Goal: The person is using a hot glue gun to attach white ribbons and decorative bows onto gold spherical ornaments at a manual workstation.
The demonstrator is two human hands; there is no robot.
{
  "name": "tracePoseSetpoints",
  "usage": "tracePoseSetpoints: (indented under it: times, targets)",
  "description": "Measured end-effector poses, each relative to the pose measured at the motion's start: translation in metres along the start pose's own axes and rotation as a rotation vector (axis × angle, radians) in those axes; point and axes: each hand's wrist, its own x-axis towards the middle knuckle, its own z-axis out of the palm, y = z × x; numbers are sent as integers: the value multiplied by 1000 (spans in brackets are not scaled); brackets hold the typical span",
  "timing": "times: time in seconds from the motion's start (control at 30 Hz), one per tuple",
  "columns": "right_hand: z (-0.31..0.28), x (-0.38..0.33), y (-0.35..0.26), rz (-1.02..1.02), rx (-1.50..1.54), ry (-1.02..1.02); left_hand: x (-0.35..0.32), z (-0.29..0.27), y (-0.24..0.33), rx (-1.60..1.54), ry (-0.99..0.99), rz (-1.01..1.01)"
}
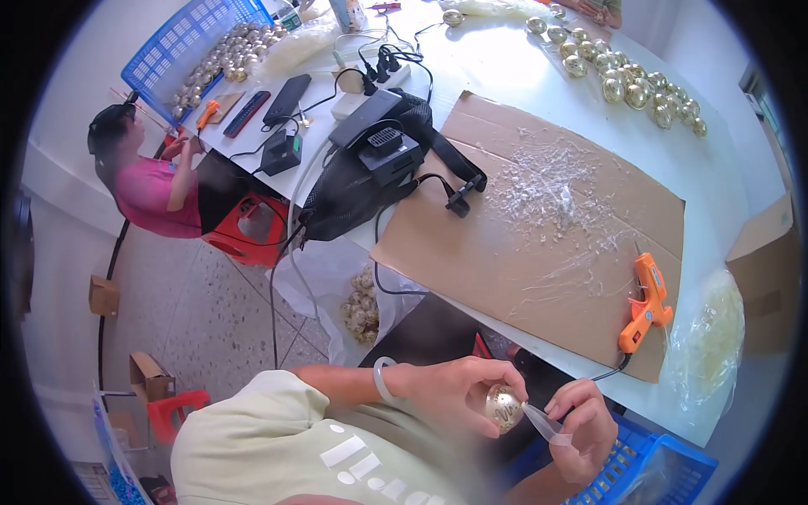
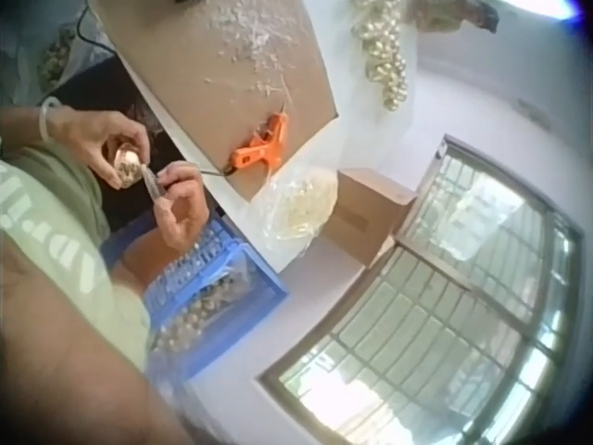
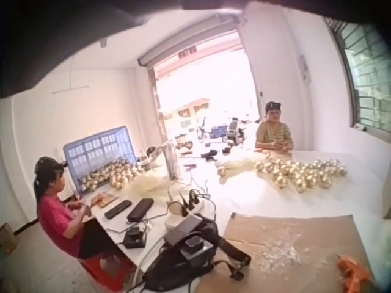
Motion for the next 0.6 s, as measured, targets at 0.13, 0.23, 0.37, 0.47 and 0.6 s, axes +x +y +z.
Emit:
tracePoseSetpoints:
  times: [0.13,0.23,0.37,0.47,0.6]
  targets:
    - [0,4,8,-52,234,-167,-1,5,3,57,-10,-7]
    - [-3,1,14,10,416,-111,3,0,-1,33,-45,-14]
    - [2,5,20,-4,334,73,7,-7,-8,2,-55,-12]
    - [8,17,19,41,163,178,4,-13,-6,-103,-6,-45]
    - [0,23,29,67,214,170,6,-17,-10,-52,35,41]
